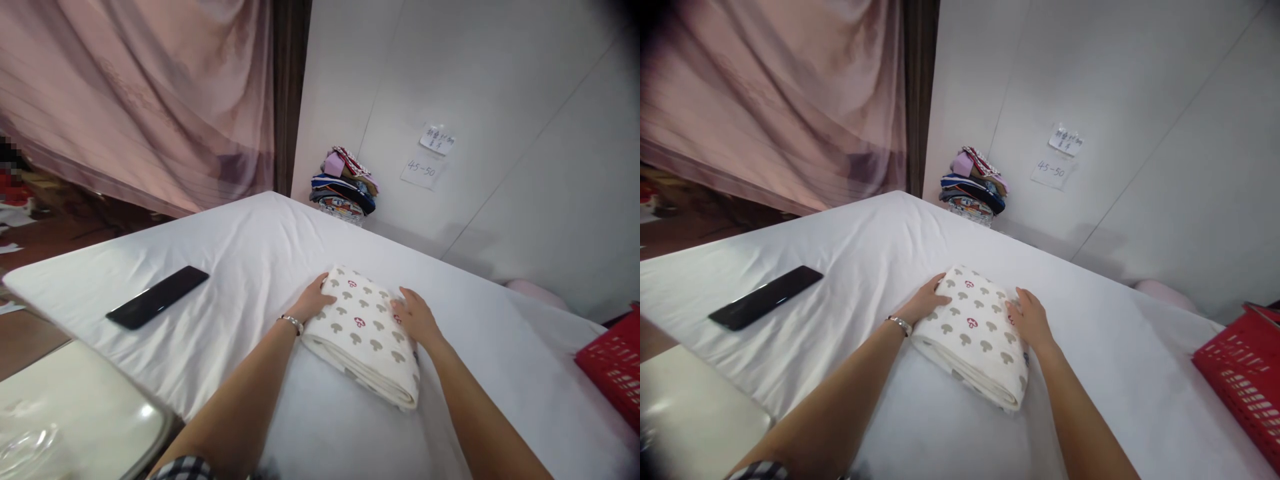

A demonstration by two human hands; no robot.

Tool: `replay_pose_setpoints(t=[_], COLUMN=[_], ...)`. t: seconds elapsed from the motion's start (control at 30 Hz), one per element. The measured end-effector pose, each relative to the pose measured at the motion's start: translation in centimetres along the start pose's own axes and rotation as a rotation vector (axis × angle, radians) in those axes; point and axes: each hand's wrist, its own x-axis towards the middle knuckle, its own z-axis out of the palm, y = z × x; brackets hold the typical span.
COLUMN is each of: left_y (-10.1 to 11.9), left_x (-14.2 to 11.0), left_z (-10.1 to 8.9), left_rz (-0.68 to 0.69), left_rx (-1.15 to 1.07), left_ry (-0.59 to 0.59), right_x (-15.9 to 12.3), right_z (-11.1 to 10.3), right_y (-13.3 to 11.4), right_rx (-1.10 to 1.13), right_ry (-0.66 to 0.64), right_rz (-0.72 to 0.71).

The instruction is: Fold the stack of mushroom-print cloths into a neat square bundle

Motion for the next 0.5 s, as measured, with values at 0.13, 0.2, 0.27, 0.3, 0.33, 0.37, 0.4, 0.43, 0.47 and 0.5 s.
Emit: replay_pose_setpoints(t=[0.13, 0.2, 0.27, 0.3, 0.33, 0.37, 0.4, 0.43, 0.47, 0.5], left_y=[-0.2, -0.4, -0.6, -0.7, -0.8, -0.9, -0.9, -1.0, -1.1, -1.1], left_x=[0.1, 0.2, 0.4, 0.5, 0.7, 0.9, 1.1, 1.3, 1.5, 1.6], left_z=[-0.2, -0.2, -0.3, -0.3, -0.3, -0.3, -0.2, -0.2, -0.1, 0.0], left_rz=[-0.006, 0.005, 0.017, 0.02, 0.025, 0.032, 0.044, 0.058, 0.07, 0.075], left_rx=[-0.096, -0.195, -0.28, -0.302, -0.306, -0.292, -0.265, -0.232, -0.206, -0.191], left_ry=[-0.027, -0.045, -0.055, -0.055, -0.051, -0.038, -0.017, 0.005, 0.026, 0.046], right_x=[3.2, 3.9, 3.8, 3.5, 3.0, 2.3, 1.5, 0.6, -0.4, -1.5], right_z=[0.5, 0.5, 0.3, 0.2, 0.1, 0.1, 0.1, 0.0, 0.0, -0.1], right_y=[-0.2, 0.1, 0.7, 1.1, 1.7, 2.3, 2.9, 3.4, 3.9, 4.3], right_rx=[0.061, 0.053, 0.001, -0.014, -0.012, 0.003, 0.029, 0.057, 0.079, 0.091], right_ry=[-0.203, -0.285, -0.347, -0.352, -0.333, -0.292, -0.236, -0.188, -0.153, -0.135], right_rz=[0.062, 0.102, 0.121, 0.142, 0.174, 0.213, 0.26, 0.308, 0.354, 0.394])
